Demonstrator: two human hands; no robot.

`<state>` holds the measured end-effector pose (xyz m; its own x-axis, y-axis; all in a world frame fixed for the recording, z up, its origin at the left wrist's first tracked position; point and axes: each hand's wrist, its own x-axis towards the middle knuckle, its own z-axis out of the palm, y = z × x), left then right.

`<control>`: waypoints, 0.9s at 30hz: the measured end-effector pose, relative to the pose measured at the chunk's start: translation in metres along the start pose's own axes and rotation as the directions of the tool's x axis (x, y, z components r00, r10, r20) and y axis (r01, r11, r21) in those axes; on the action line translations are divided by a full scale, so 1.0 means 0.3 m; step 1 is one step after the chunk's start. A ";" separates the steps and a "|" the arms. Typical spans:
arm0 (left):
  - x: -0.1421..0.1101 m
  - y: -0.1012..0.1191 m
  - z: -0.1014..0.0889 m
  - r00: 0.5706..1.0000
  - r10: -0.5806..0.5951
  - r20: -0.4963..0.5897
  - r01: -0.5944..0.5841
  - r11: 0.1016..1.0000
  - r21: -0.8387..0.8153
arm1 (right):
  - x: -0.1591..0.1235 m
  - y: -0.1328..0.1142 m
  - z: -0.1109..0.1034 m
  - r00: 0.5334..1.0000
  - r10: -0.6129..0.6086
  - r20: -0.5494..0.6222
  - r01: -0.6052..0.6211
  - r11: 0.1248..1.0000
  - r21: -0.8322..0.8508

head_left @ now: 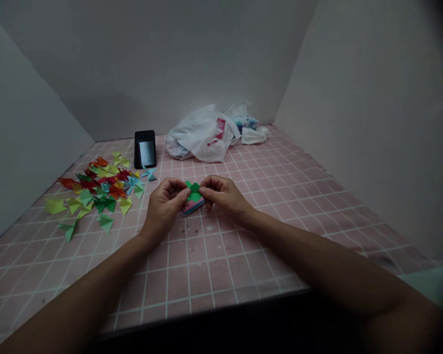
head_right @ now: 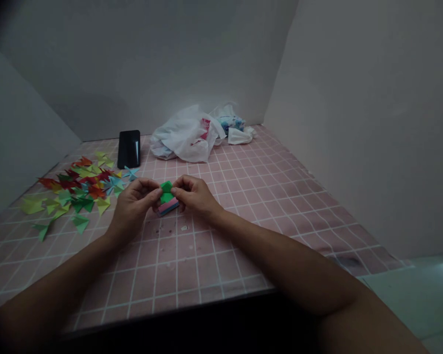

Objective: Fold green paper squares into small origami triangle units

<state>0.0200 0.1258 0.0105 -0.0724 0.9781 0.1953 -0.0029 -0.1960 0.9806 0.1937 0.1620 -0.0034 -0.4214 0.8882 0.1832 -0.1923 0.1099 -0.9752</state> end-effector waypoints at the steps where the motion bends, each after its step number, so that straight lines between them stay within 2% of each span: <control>1: 0.001 -0.003 -0.001 1.000 -0.017 0.009 0.017 1.000 -0.012 | -0.001 0.000 0.000 1.000 -0.004 -0.012 0.004 1.000 0.003; 5: 0.000 -0.007 -0.005 0.996 -0.065 0.066 0.063 0.997 0.034 | -0.002 0.001 0.000 0.998 -0.026 -0.049 0.026 1.000 0.006; 11: 0.000 0.002 -0.010 0.999 0.023 0.041 -0.029 0.990 0.141 | -0.003 0.003 0.004 0.999 -0.017 -0.030 0.017 1.000 -0.001; 16: -0.002 0.007 -0.010 0.997 -0.032 0.073 0.023 0.992 0.124 | -0.005 -0.004 0.001 0.999 0.012 -0.039 -0.012 1.000 -0.010; 21: 0.000 -0.004 -0.010 0.998 -0.018 0.059 0.015 0.999 0.046 | -0.005 0.002 0.003 0.988 0.142 -0.053 -0.132 0.977 0.165; 24: 0.002 -0.008 -0.009 1.000 0.018 0.021 -0.017 1.000 -0.012 | 0.000 0.012 0.007 0.979 0.183 -0.093 -0.143 0.933 0.331; 27: -0.002 -0.005 -0.005 0.998 0.049 0.050 -0.052 0.997 0.050 | 0.005 0.021 0.009 0.975 0.197 -0.102 -0.135 0.893 0.430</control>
<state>0.0186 0.1255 0.0088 -0.0221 0.9695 0.2439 0.0508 -0.2426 0.9688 0.1896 0.1629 -0.0088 -0.3579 0.9334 -0.0259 -0.4956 -0.2134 -0.8419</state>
